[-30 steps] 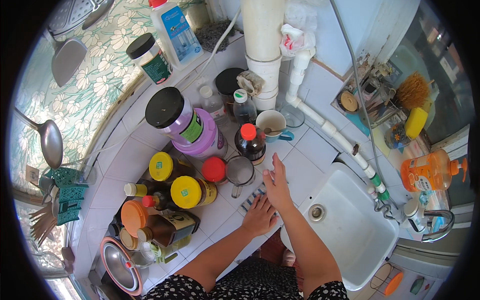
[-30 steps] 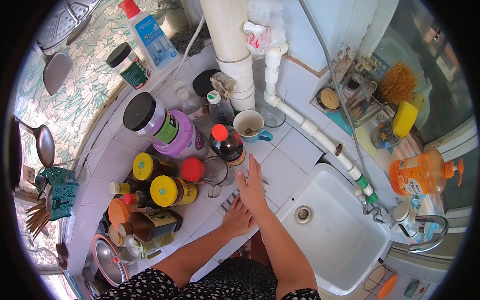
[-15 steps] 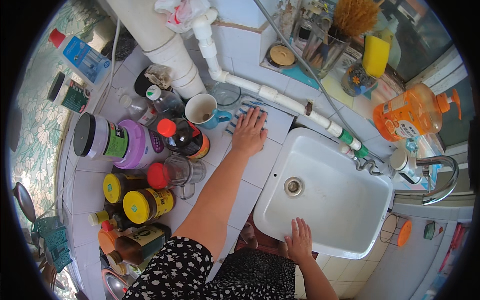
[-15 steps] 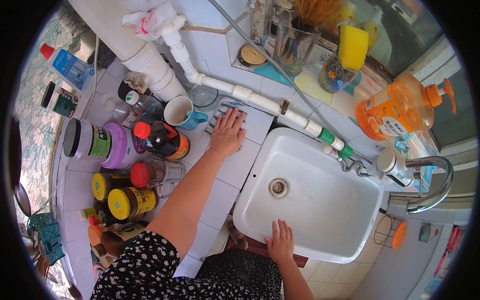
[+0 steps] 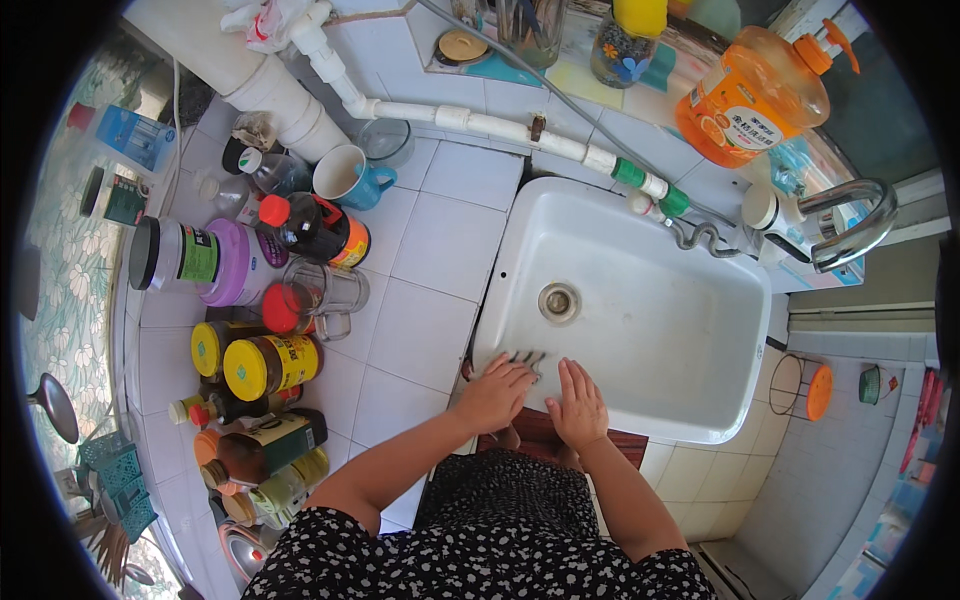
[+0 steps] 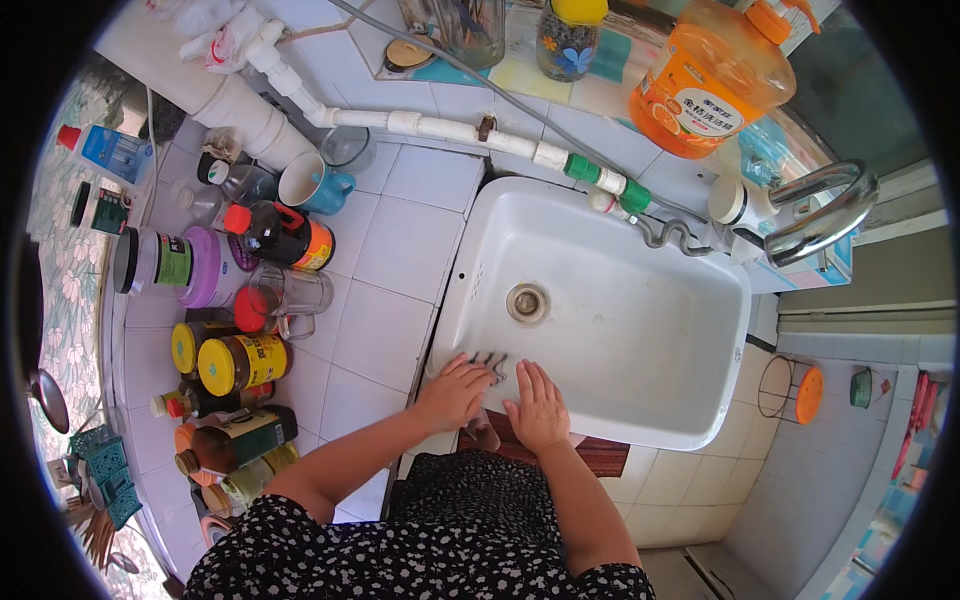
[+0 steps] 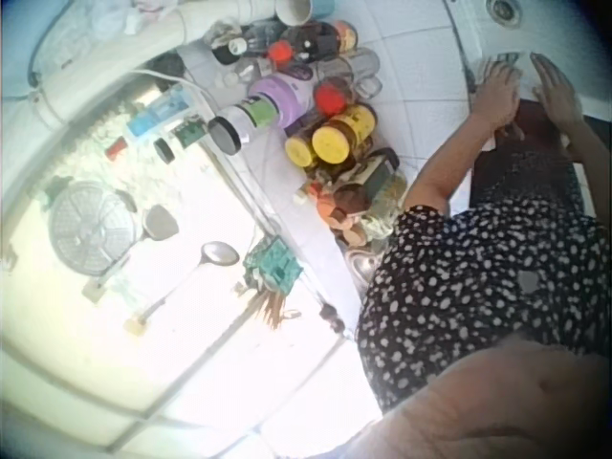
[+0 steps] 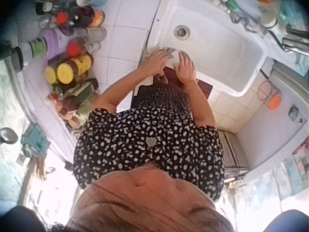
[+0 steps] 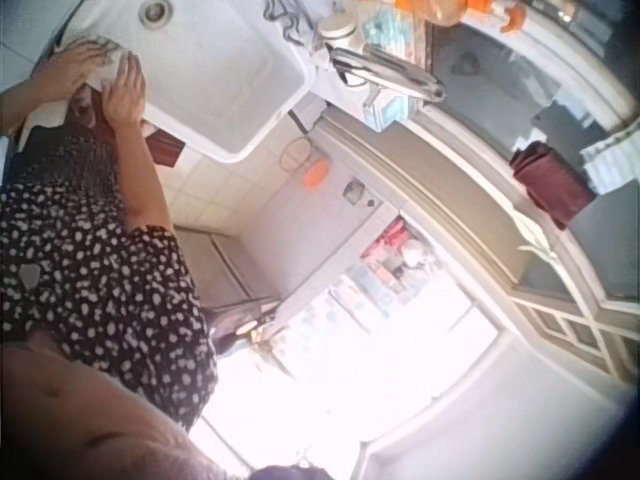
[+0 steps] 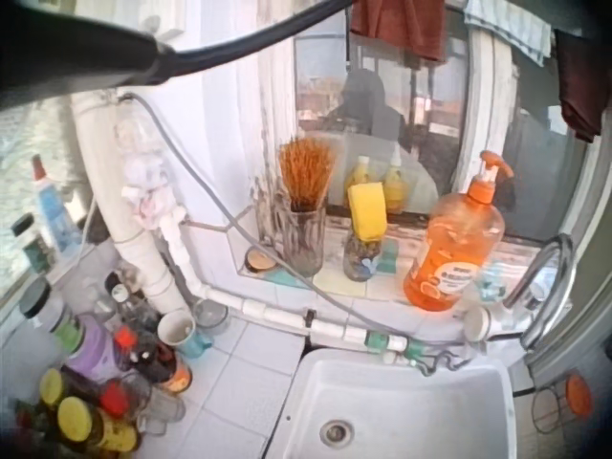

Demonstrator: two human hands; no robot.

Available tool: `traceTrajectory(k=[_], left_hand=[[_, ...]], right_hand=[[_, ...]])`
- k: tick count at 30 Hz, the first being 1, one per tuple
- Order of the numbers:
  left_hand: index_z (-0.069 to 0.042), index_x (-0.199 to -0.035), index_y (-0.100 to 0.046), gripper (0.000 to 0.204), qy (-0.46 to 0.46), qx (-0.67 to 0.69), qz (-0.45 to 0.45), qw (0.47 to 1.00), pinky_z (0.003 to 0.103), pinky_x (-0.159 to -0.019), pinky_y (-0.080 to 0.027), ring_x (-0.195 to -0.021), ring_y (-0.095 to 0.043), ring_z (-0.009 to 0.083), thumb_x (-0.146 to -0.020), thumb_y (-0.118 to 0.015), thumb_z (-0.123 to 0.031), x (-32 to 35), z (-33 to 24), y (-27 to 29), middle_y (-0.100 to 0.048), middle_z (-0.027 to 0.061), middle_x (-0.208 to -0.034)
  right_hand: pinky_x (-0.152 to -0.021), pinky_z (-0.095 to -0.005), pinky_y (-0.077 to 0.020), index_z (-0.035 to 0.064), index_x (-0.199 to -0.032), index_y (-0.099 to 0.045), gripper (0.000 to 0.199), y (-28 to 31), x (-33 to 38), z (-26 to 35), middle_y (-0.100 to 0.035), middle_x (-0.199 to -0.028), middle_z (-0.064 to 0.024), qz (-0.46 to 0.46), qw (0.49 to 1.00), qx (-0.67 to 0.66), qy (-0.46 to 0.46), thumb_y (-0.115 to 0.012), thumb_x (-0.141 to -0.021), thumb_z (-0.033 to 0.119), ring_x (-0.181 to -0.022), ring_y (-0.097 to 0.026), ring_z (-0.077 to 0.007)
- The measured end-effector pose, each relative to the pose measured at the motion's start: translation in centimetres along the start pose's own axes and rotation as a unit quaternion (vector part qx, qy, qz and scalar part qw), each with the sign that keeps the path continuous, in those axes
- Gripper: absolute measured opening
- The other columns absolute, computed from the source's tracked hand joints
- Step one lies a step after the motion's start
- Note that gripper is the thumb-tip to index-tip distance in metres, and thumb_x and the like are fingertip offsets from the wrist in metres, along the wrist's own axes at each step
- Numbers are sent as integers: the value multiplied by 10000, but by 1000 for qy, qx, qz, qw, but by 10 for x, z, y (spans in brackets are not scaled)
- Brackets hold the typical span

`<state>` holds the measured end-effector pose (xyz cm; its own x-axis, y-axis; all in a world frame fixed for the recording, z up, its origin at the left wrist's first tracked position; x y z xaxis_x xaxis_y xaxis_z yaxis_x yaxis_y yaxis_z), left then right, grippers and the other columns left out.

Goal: The person washes a knife and a cloth at the sink, then wipes the countertop and sink area. They also wipe the exterior of the refrigerator and handle a plate of sliced fruit.

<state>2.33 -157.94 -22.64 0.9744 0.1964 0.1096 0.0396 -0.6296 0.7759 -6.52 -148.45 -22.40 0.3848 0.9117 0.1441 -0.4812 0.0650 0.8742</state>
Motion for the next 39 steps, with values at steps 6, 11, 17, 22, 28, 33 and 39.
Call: traceTrajectory(k=[6, 11, 17, 22, 28, 33, 39], left_hand=[[-26, -1303, -419, 425, 128, 315, -85, 936, 412, -1086, -173, -1287, -344, 223, -912, -381, -188, 1, -22, -33, -434, 93, -1345], [-3, -1211, -464, 372, 320, 628, -295, 645, 317, -887, -433, -1069, -510, 192, -859, -376, -88, 36, 14, -17, -515, 104, -1164], [-19, -1136, -501, 253, 308, 220, -349, 857, 282, -818, -440, -939, -536, 169, -904, -427, -87, 71, 27, -5, -521, 82, -1086], [-57, -1149, -501, 288, 253, 15, -257, 933, 457, -1008, -269, -1139, -428, 303, -872, -484, -130, -12, -37, 4, -458, 123, -1212], [-68, -1161, -513, 319, 278, -202, -186, 921, 502, -1087, -96, -1244, -351, 238, -880, -493, -217, -51, -37, -42, -400, 92, -1292], [-83, -1144, -532, 318, 334, -249, -238, 878, 486, -1101, -73, -1263, -334, 218, -876, -497, -250, -50, -33, -40, -394, 81, -1295], [-112, -1081, -559, 264, 370, -210, -277, 862, 452, -1093, -159, -1169, -435, 217, -836, -527, -204, -51, -32, -37, -468, 47, -1220]], right_hand=[[-989, -429, -343, 38, -1365, -297, 565, 17, 4, -13, -375, -1340, -161, -141, 977, -158, -8, -476, -877, 259, -1206, -384, -352], [-990, -426, -342, 82, -1378, -294, 544, -11, -27, 40, -350, -1378, -156, 36, 943, -332, -4, -460, -899, 280, -1200, -407, -320], [-981, -354, -360, 118, -1378, -301, 554, -17, 7, 27, -338, -1404, -110, 48, 976, 12, 211, -491, -868, 225, -1205, -419, -246], [-1051, -363, -269, 121, -1401, -255, 635, 30, 97, -98, -261, -1448, -81, 59, 969, 180, 158, -499, -818, 172, -1262, -352, -239], [-1095, -475, -158, 95, -1366, -322, 616, 109, 202, -262, -285, -1447, -47, 28, 986, 156, -43, -567, -821, 248, -1324, -269, -266], [-1101, -477, -143, 39, -1380, -286, 587, 130, 203, -298, -254, -1453, -112, -138, 972, 75, -174, -507, -869, 228, -1341, -233, -309], [-1078, -381, -266, -36, -1385, -177, 623, 173, 119, -352, -211, -1442, -188, -166, 961, 39, -216, -495, -878, 139, -1336, -204, -362]])
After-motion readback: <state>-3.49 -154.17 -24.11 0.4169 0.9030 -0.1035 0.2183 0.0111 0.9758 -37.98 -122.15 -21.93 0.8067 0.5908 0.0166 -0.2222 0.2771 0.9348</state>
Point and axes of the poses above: each hand's wrist, its own x-axis away from the middle knuckle, its own y-axis out of the back of the hand, z = x × y, the point moved 8 cm from there along -x, towards the middle knuckle
